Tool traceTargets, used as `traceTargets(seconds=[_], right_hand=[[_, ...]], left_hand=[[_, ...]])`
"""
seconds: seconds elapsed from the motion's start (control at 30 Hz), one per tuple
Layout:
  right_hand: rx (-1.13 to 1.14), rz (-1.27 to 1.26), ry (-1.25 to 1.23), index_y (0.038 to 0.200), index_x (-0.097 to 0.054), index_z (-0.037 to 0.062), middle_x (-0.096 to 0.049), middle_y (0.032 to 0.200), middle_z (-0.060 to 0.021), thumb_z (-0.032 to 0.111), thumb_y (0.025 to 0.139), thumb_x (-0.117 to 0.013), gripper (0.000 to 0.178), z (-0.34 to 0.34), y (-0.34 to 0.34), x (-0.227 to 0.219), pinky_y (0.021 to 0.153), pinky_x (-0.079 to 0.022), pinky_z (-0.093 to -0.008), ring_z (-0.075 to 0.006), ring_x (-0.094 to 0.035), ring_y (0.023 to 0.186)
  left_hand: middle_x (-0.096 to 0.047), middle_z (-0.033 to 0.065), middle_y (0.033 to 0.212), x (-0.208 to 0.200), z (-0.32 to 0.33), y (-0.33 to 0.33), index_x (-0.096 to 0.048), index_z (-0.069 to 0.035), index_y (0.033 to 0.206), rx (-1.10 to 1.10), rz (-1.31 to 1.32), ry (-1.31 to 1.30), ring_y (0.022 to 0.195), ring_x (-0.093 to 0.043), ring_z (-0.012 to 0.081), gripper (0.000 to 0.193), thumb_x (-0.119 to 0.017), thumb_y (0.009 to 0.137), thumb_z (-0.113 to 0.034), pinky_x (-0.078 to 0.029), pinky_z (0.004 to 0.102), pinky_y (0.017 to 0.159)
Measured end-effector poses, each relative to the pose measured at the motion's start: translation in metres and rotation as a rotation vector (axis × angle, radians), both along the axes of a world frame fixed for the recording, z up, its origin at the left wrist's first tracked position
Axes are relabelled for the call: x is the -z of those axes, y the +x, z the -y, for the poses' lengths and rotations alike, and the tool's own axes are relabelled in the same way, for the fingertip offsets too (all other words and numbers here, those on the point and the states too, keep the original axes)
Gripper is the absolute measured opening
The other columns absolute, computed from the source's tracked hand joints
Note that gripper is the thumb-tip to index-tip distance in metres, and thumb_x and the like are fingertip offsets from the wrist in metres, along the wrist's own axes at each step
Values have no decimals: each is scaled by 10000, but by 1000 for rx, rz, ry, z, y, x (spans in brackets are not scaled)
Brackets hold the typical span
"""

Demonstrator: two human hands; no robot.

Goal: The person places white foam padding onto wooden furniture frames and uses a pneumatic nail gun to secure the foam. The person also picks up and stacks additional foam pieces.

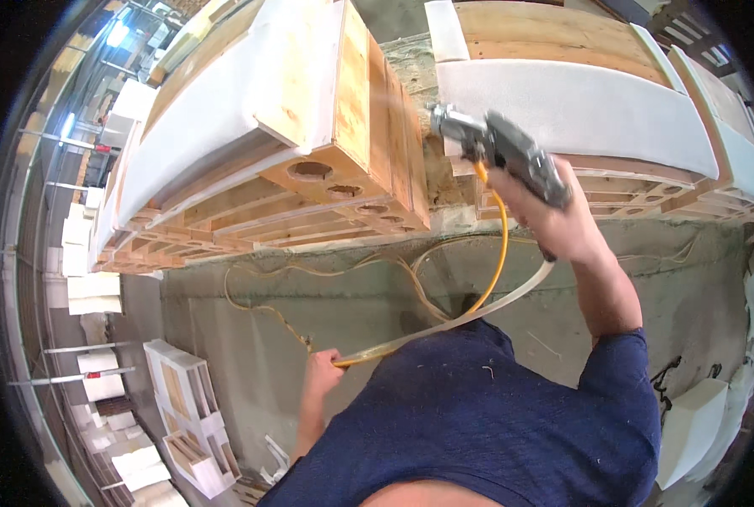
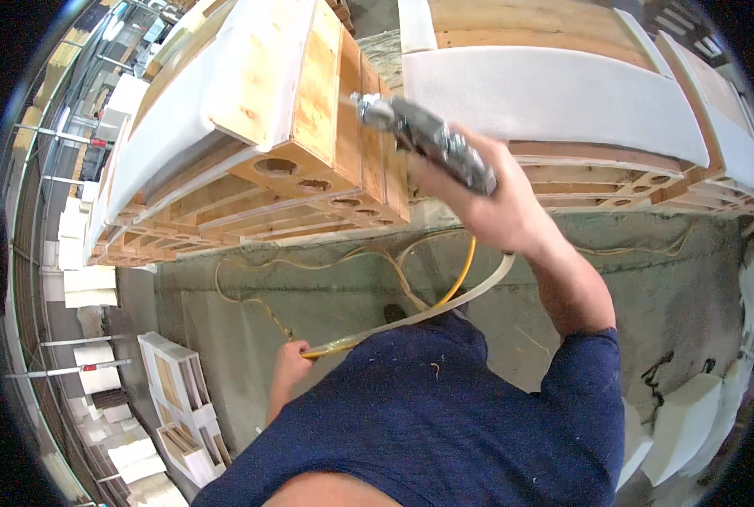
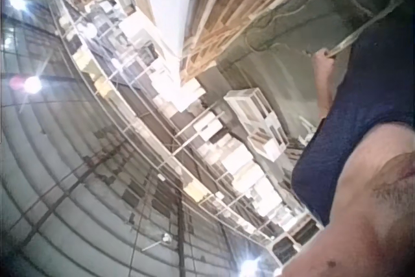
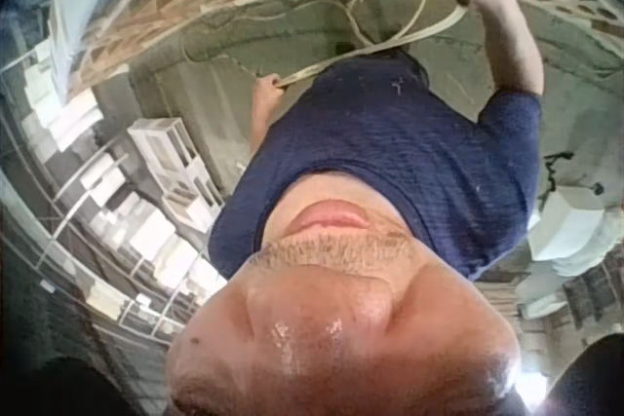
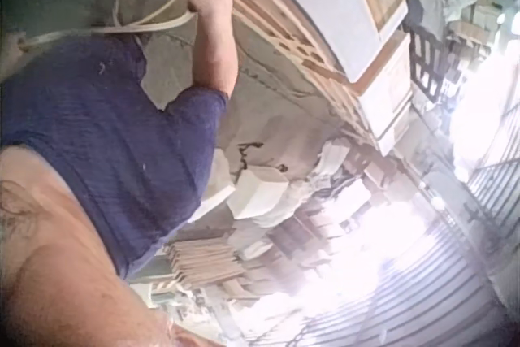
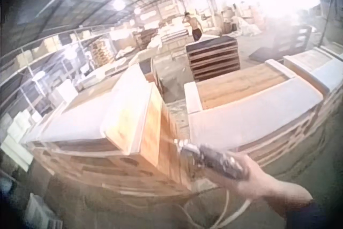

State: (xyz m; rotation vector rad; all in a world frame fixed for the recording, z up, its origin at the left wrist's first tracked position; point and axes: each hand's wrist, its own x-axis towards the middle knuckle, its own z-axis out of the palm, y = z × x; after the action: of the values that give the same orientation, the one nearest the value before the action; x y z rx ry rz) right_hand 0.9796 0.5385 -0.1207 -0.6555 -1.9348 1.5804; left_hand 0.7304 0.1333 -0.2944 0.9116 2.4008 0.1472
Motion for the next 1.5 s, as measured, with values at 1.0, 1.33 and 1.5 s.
traceTargets(seconds=[1.0,1.33,1.5], right_hand=[[919,347,54,1048,-567,37,-563,723,-32,200,864,-652,260,222,-92,79,629,-449,-253,-87,-498,657],[1156,288,15,965,-587,47,-482,668,32,231,874,-644,212,244,-104,94,578,-402,-247,-64,-427,628],[1290,195,-37,863,-578,45,-441,649,72,232,883,-636,198,234,-75,91,541,-358,-240,-45,-381,608]], left_hand=[[-560,147,577,124,-83,-255,-560,-41,620,671,249,125,527,-554,256,253,-751,673,-199,-407,388,506],[-584,144,618,125,-46,-302,-578,-55,645,781,241,45,564,-566,291,204,-738,675,-177,-424,385,536],[-587,140,614,119,-44,-293,-585,-51,650,730,235,34,565,-569,291,202,-736,685,-180,-426,382,534]])
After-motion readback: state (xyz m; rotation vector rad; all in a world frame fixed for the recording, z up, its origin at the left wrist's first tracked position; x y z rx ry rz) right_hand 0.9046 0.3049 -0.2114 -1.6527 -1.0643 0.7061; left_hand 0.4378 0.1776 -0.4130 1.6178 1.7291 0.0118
